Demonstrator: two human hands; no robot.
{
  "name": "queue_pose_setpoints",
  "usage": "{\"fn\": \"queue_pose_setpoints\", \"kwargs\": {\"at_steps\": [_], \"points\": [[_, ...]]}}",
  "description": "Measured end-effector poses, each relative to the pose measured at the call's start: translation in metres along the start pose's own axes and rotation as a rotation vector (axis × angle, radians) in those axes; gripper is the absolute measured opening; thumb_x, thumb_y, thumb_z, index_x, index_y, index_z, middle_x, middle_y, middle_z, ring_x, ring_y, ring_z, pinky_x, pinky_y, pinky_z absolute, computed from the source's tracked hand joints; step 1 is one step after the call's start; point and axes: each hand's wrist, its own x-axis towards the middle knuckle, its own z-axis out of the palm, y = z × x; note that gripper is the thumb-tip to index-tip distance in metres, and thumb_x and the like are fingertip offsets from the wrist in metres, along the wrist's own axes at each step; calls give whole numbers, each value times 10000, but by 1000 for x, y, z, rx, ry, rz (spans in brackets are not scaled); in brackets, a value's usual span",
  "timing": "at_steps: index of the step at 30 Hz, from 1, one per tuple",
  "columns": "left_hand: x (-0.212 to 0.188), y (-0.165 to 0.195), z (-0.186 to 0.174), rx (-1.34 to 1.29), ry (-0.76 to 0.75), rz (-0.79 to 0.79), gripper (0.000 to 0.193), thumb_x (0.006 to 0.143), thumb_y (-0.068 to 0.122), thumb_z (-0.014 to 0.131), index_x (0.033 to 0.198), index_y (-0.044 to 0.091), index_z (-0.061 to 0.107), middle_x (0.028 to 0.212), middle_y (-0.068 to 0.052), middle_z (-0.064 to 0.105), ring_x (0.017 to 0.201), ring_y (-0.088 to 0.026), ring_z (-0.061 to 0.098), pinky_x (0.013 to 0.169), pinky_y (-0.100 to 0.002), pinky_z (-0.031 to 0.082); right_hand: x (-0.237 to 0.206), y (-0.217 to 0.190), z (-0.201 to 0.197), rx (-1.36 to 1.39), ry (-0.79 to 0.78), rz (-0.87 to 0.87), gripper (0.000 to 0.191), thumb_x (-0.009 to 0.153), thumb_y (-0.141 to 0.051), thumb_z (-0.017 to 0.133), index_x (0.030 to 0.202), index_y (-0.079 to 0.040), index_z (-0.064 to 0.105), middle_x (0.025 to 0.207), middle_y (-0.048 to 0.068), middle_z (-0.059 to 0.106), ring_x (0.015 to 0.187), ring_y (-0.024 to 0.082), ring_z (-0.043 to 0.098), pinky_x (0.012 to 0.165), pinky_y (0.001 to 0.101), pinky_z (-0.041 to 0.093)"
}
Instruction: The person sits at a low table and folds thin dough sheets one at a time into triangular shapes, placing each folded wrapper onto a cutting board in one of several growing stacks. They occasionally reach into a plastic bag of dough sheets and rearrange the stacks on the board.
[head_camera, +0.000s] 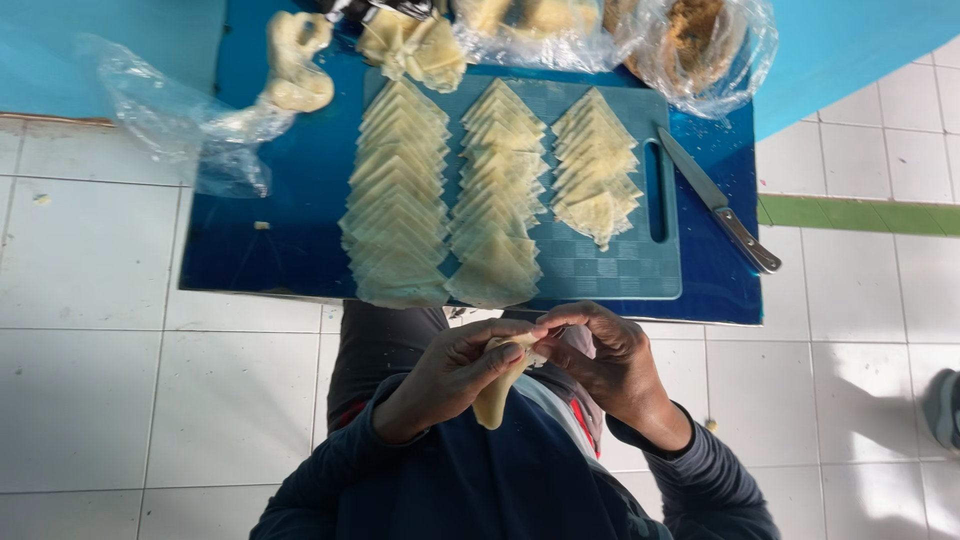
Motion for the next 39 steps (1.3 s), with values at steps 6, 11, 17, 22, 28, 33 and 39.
{"fn": "queue_pose_setpoints", "kwargs": {"at_steps": [6,11,17,22,28,33,39], "points": [[-13,16,-13,-40,69,133,491,1061,194,621,1512,95,450,1250,-128,698,1024,-130,661,884,-295,555,61,-25,-11,-218,-151,-178,251,897,17,758,1124,-67,689,1055,35,742,981,136,754,844,277,618],[-29,28,-22,-32,188,195,511,1060,199,623,1521,96,426,1259,-142,686,1123,-159,642,959,-314,539,179,-22,-9,-424,-164,-393,146,965,47,706,1094,-19,688,1034,82,740,960,155,725,807,293,577],[-37,34,-32,-75,344,240,445,1057,163,599,1470,71,460,1281,-139,661,1230,-186,627,1044,-335,530,274,-16,9,-593,195,-683,271,948,44,767,1207,2,699,1172,176,663,922,235,660,825,334,539],[-33,27,-34,-66,355,360,353,1092,111,561,1431,59,480,1344,-139,625,1252,-167,614,1055,-328,520,157,-43,15,-356,-87,-342,301,971,88,661,1254,-14,663,1110,86,663,979,150,692,862,281,550],[-11,16,-17,-140,291,405,270,1118,93,507,1383,43,495,1354,-131,630,1131,-141,666,975,-320,596,37,-60,38,-309,-89,-321,463,797,-113,871,1193,-70,636,1145,95,658,1086,232,666,901,334,547],[-8,14,3,107,306,440,395,1067,-9,611,1439,31,484,1334,-143,587,1100,-128,649,931,-278,563,16,-39,46,-313,143,-208,572,791,-163,911,1250,-78,581,1190,117,659,1107,215,685,928,329,553],[-6,26,11,467,302,616,520,1003,6,725,1441,59,451,1460,-138,481,1197,-141,642,925,-252,603,-3,-18,38,92,44,-117,506,847,-59,851,1278,-14,590,1267,130,615,1163,200,616,989,361,506]]}}
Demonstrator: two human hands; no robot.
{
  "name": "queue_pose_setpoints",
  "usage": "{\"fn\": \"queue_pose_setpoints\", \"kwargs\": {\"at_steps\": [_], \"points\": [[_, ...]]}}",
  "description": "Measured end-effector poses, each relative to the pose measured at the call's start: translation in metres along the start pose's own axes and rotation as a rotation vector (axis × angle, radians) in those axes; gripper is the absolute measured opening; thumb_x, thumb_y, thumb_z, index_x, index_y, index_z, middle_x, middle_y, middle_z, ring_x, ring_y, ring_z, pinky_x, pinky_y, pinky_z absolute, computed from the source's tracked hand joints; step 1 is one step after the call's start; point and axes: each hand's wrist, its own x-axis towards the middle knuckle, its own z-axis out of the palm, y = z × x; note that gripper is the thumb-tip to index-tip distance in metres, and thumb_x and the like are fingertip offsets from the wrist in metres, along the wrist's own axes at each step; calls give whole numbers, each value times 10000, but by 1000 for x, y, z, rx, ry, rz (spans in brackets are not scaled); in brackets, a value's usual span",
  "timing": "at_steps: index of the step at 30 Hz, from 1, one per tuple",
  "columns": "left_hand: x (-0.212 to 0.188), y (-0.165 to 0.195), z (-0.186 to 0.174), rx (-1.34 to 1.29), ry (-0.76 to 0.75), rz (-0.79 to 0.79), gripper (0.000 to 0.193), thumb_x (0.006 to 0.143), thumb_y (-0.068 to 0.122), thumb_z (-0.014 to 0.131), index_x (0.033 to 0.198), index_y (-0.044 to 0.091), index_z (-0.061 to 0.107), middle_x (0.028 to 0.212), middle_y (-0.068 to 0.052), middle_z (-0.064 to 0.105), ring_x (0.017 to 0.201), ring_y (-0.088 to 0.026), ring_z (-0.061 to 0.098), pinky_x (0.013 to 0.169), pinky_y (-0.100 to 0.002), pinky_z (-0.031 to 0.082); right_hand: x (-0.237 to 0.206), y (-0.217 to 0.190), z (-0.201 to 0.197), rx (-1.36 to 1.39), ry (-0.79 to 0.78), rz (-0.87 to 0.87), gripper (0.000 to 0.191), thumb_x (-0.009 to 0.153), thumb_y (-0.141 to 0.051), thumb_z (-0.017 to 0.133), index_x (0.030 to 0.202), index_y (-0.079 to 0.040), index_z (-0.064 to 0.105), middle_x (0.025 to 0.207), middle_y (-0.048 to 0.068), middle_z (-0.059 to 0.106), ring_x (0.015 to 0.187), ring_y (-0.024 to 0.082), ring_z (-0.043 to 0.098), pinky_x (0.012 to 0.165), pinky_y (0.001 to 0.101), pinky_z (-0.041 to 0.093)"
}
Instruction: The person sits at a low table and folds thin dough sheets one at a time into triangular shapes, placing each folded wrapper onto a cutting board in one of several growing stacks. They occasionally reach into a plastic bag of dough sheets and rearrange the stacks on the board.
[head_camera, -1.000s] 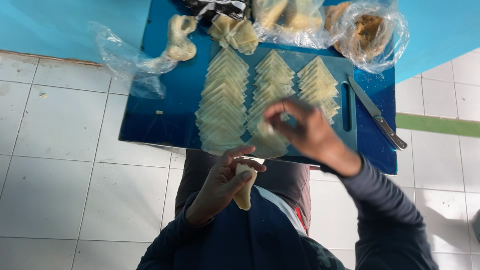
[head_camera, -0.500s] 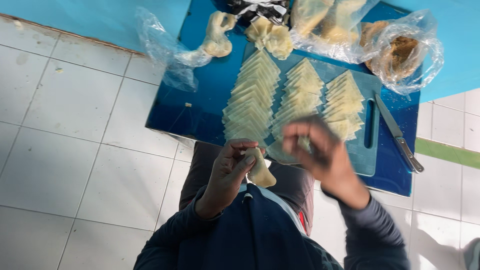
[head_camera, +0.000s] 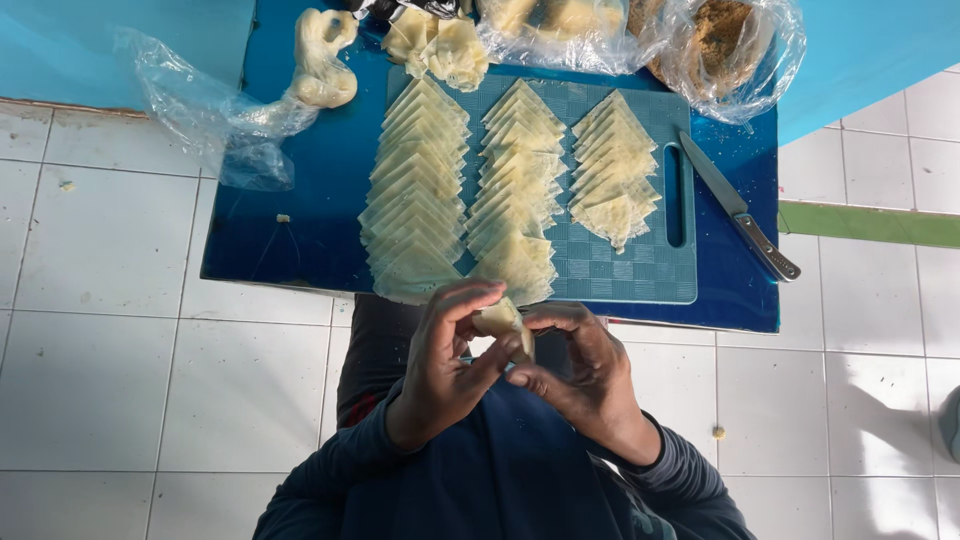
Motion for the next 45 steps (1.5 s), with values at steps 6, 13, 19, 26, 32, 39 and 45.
{"fn": "queue_pose_setpoints", "kwargs": {"at_steps": [6,13,19,26,32,39,45], "points": [[-3,7,-4,224,-93,14,570,971,7,767,1445,58,455,1479,-139,489,1140,-137,635,881,-243,570,-14,28,-7,375,83,345,184,1014,-3,657,1195,23,642,1105,90,709,1016,135,674,878,318,562],[-12,-1,-12,-385,-109,-126,555,987,-97,648,1453,75,402,1488,-129,420,1395,-187,515,1150,-362,511,-7,30,-20,913,110,421,162,1025,3,643,1186,-1,643,1096,117,709,1012,194,703,891,364,571],[-19,-4,-29,-418,-59,-262,533,954,-24,655,1412,115,420,1352,-106,476,1264,-154,518,1074,-353,502,-3,24,-38,915,165,453,176,1004,11,639,1179,9,651,1112,110,700,1035,197,698,921,358,566],[-20,-11,-28,-426,-31,-246,517,935,-30,643,1385,132,445,1315,-105,494,1257,-175,524,1083,-371,501,32,24,-100,326,249,215,151,1035,7,615,1176,-14,666,1093,107,728,979,195,708,887,354,578],[-23,-16,-26,-412,-14,-293,517,921,-30,646,1372,134,453,1325,-115,507,1219,-180,537,1061,-375,497,75,31,-115,-666,338,-191,114,1047,-23,701,1153,-61,684,1134,62,749,1110,191,682,1015,374,513],[-25,-18,-27,-430,-1,-336,503,932,-24,655,1362,137,450,1308,-117,513,1184,-168,558,1028,-362,509,62,43,-90,-1140,158,-288,236,935,-95,799,1166,-115,754,1078,25,784,1079,184,645,938,372,372],[-27,-22,-25,-443,-19,-332,493,939,-14,645,1366,132,447,1310,-118,508,1188,-169,565,1015,-367,531,55,42,-90,-1211,139,-327,297,904,-100,806,1195,-105,750,1110,33,774,1068,209,649,955,379,388]]}}
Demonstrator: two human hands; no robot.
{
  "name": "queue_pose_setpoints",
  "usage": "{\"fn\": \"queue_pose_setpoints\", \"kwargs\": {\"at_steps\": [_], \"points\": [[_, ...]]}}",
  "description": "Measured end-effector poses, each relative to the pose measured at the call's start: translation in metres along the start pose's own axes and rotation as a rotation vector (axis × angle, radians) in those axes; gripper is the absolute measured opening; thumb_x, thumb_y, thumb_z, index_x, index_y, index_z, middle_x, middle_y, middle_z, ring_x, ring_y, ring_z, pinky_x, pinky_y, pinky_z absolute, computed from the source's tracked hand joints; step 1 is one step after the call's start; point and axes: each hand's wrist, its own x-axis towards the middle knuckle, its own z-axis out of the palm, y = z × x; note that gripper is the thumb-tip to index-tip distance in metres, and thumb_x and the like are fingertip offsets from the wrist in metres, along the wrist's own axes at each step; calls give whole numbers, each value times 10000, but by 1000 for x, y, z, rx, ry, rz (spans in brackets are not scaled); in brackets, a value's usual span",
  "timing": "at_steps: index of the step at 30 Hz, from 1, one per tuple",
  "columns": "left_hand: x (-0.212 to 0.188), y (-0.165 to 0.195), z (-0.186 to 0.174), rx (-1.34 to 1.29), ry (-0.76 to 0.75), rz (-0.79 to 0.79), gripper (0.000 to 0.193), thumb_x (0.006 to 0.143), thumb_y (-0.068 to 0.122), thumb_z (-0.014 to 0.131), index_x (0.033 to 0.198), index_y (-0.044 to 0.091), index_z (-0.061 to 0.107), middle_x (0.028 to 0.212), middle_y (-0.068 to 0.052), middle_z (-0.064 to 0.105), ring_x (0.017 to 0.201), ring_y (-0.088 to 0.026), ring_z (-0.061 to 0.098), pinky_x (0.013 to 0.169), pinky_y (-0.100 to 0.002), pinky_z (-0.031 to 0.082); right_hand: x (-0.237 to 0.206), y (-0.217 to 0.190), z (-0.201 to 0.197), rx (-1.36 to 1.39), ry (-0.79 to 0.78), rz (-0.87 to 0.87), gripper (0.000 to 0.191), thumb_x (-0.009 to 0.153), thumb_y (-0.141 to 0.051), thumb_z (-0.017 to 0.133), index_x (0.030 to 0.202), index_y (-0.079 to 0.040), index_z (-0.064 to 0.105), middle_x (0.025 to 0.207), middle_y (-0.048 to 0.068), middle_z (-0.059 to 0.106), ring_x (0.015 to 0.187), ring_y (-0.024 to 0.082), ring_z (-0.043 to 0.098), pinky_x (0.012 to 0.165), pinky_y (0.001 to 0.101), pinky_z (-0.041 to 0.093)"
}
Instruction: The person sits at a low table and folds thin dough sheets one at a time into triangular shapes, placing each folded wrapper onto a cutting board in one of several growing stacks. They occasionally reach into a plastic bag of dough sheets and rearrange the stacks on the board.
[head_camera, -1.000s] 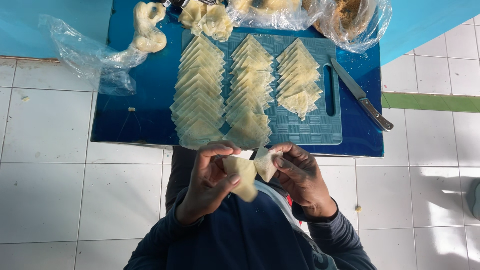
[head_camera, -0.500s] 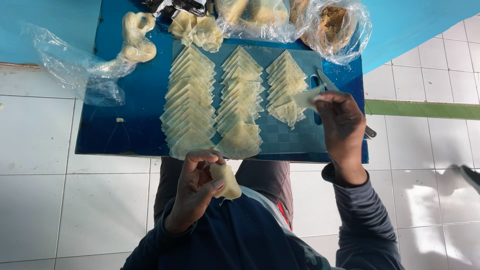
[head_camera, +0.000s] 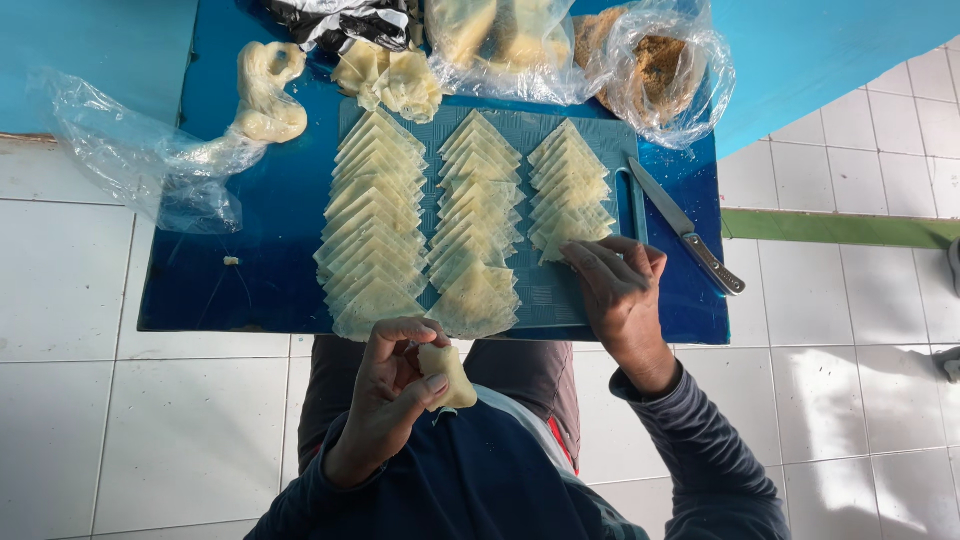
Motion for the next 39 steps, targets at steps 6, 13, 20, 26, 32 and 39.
{"fn": "queue_pose_setpoints", "kwargs": {"at_steps": [6,13,20,26,32,39], "points": [[-1,-3,-2,19,-15,15,487,953,-11,637,1375,133,440,1318,-120,510,1179,-165,567,1020,-375,540,-4,-5,1,-25,-17,10,313,921,-62,786,1229,-88,732,1156,41,769,1069,197,669,952,368,411],[1,-2,1,29,-22,11,483,951,-10,641,1369,128,441,1303,-115,515,1172,-162,569,1006,-369,547,-4,-7,3,-54,-19,12,310,915,-100,783,1222,-106,741,1154,42,775,1059,216,675,962,381,413],[6,0,13,-21,-38,-49,435,984,16,658,1341,103,425,1216,-110,587,1030,-141,637,880,-322,595,6,-15,-9,-25,-44,18,277,908,-74,773,1183,-102,750,1159,50,768,1094,204,684,974,396,391],[12,-3,25,-30,-58,-72,403,1033,-32,624,1376,58,433,1176,-105,608,1085,-134,638,947,-308,569,-19,-52,-48,551,-52,198,322,935,-64,755,1247,-70,675,1231,87,732,1159,236,681,1082,415,444],[14,-4,36,7,-84,-86,378,1039,-41,567,1393,23,448,1198,-124,644,1139,-149,656,990,-301,553,-43,-98,-41,865,-42,282,443,837,-76,843,1235,-41,651,1216,133,655,1134,219,668,951,316,553],[12,-9,37,215,-55,-18,312,1039,24,649,1327,-6,534,1126,-142,674,1056,-154,712,892,-285,618,-50,-103,-31,992,-47,367,373,898,-32,799,1231,-27,630,1191,109,662,1094,163,674,913,303,568]]}}
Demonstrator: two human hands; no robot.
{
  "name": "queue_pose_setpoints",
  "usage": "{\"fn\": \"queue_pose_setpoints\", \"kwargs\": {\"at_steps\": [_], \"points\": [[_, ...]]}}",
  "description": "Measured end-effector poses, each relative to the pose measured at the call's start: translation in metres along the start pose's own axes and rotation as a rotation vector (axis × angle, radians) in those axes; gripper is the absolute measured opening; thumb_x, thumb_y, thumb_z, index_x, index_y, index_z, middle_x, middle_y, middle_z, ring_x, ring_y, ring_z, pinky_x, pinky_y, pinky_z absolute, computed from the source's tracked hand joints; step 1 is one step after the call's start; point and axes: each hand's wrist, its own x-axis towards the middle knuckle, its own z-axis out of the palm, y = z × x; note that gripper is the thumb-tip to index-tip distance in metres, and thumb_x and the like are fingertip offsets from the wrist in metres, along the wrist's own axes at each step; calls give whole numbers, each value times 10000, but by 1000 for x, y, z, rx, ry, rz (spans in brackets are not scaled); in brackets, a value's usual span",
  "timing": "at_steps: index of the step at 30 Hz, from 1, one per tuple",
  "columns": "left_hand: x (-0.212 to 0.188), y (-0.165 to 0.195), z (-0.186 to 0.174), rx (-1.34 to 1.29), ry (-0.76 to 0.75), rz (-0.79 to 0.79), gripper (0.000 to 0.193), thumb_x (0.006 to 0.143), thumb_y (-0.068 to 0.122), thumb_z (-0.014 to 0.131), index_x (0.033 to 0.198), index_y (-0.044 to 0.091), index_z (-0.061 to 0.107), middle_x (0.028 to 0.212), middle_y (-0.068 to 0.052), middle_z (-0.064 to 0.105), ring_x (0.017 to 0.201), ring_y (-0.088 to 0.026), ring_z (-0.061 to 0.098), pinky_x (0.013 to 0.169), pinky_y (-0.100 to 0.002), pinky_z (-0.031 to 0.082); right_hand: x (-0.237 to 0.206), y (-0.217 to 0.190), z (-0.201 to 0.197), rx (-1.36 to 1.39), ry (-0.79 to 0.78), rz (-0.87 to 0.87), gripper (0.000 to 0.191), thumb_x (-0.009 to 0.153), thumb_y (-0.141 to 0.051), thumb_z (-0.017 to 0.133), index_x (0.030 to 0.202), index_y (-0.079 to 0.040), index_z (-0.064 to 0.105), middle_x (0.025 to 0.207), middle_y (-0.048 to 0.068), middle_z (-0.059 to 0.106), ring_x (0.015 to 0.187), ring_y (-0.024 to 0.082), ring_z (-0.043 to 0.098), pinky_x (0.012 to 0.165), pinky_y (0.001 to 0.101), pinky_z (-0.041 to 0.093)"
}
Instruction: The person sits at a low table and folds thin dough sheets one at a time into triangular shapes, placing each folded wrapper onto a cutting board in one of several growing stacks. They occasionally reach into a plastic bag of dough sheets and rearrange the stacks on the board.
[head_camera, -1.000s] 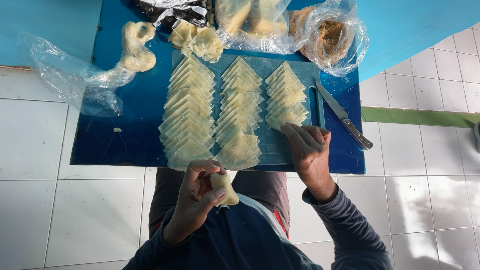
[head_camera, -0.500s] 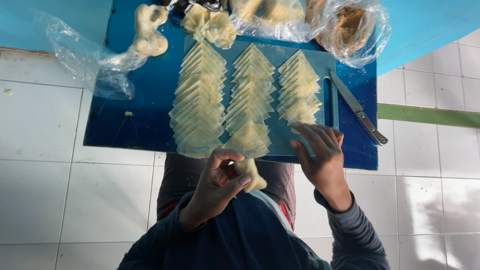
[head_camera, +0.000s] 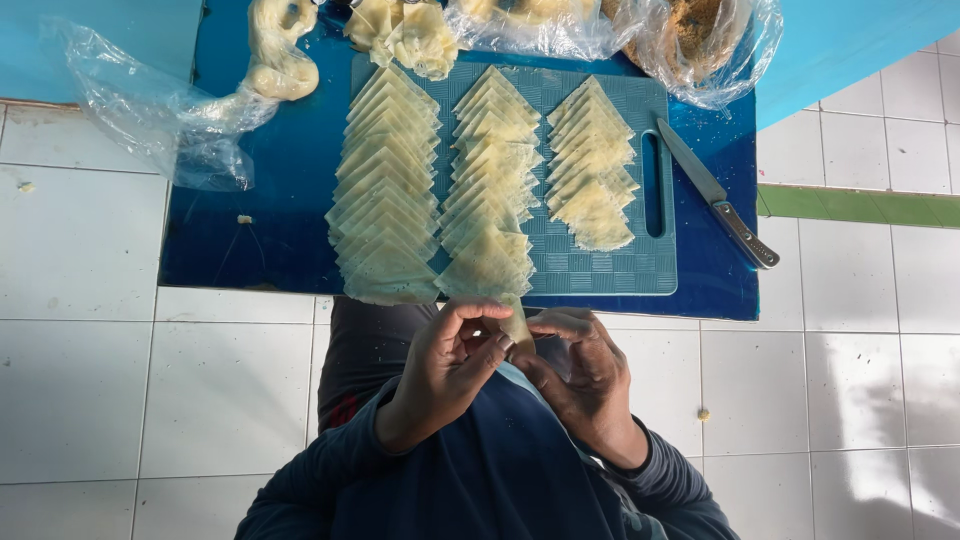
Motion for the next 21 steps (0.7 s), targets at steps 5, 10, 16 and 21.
{"fn": "queue_pose_setpoints", "kwargs": {"at_steps": [5,10,16,21], "points": [[0,5,1,240,64,79,349,998,97,723,1293,8,559,1089,-122,709,966,-138,772,817,-266,676,-11,11,4,200,-15,215,242,1000,1,658,1241,-3,638,1146,114,721,1015,138,713,836,281,612],[-2,10,2,258,80,127,356,977,87,745,1265,4,554,1185,-144,661,1033,-160,750,829,-275,665,-13,21,-3,560,-34,431,262,1036,-40,610,1276,57,644,1189,151,717,1084,177,694,935,331,586],[-4,6,0,107,73,-18,404,962,82,758,1291,-2,540,1091,-114,710,992,-136,748,842,-270,655,-6,24,-9,842,-190,475,416,956,-110,713,1317,58,595,1232,153,695,1137,212,682,998,387,566],[-8,6,0,111,61,-17,395,975,107,747,1291,-5,538,1119,-126,698,989,-148,751,842,-274,659,-13,34,-8,778,-155,478,303,991,-61,706,1273,36,655,1212,126,687,1115,193,671,984,361,558]]}}
